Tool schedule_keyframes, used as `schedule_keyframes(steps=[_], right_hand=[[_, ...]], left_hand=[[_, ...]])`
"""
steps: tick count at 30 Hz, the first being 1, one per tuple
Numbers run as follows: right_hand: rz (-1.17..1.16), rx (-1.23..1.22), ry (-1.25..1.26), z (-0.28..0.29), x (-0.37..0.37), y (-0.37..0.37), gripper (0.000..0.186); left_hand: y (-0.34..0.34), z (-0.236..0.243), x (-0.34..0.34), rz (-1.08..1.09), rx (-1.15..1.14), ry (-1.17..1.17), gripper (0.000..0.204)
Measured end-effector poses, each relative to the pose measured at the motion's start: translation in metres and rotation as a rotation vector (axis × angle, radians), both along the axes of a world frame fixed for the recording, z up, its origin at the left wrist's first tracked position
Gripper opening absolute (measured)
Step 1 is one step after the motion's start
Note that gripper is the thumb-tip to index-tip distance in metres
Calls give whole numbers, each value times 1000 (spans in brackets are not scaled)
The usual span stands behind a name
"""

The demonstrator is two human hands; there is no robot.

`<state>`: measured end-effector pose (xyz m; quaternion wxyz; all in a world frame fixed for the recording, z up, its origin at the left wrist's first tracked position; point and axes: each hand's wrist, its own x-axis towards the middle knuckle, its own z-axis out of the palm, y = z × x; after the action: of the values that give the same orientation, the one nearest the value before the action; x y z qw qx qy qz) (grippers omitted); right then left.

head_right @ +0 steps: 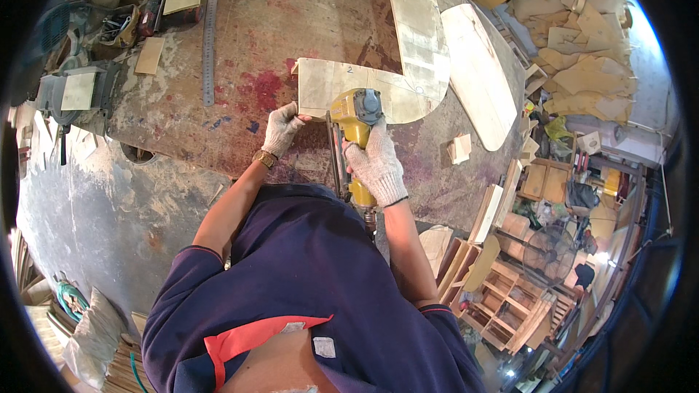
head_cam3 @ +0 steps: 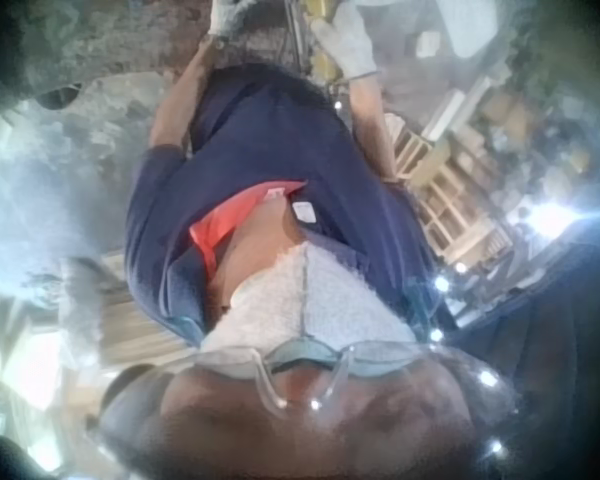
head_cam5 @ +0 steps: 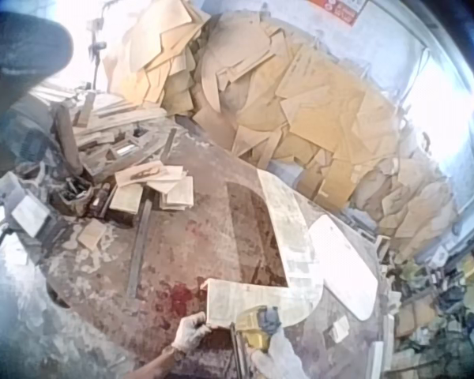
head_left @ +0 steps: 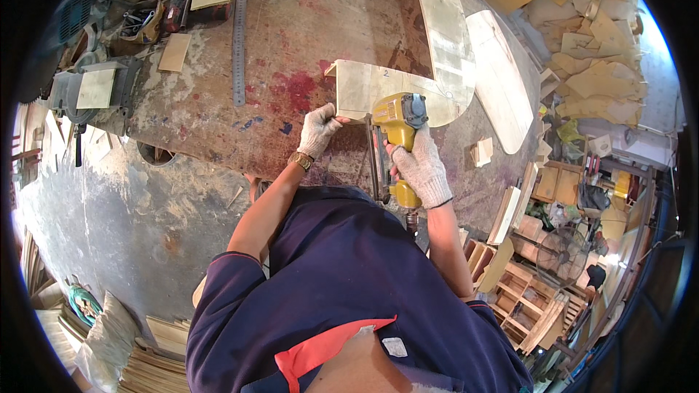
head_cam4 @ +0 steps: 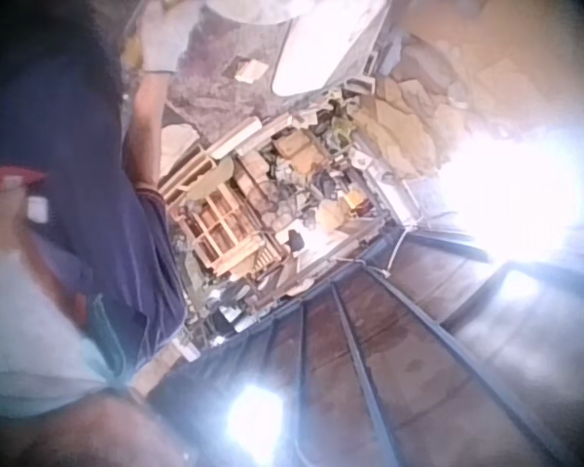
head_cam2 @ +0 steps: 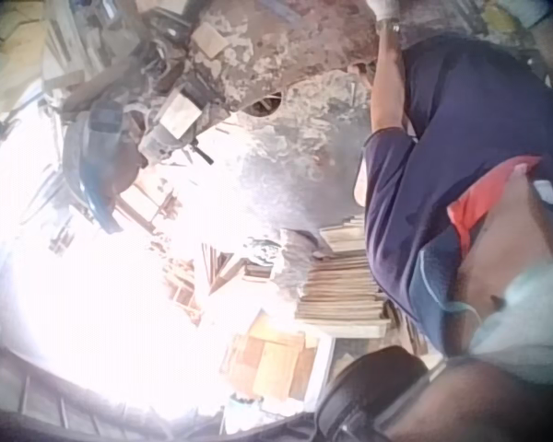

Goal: The person repeatedly cuts small wooden pieces using a miter saw, then places them on a curved wooden template. They mark the pieces with a pen and use a nail gun to fasten them to the template. The person continues cutting and assembling additional pieces throughout the clip.

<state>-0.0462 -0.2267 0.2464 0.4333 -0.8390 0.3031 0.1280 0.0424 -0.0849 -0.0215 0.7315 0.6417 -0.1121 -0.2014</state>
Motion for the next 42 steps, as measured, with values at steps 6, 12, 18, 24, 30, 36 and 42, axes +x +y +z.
schedule_keyframes(steps=[6, 12, 18, 24, 30, 36, 42], right_hand=[[-34, -135, 122, 6, 3, 7, 43], [-36, 29, -34, 12, -1, 7, 45], [-18, 49, -42, 5, 3, 8, 41], [21, 40, -26, -5, 9, 11, 40], [67, -47, 12, -7, 10, 11, 38], [75, -146, 76, -4, 14, 17, 37], [91, -42, 2, -6, 14, 17, 42]], left_hand=[[-2, 6, -3, 30, -130, 104, 25], [9, 9, 5, -23, 85, -114, 28], [27, 14, 20, -55, 272, -473, 24], [28, 9, 22, -171, 495, -564, 27], [28, 7, 21, -166, 524, -604, 25], [27, 6, 23, -152, 562, -620, 24], [25, 3, 22, -128, 508, -623, 22]])
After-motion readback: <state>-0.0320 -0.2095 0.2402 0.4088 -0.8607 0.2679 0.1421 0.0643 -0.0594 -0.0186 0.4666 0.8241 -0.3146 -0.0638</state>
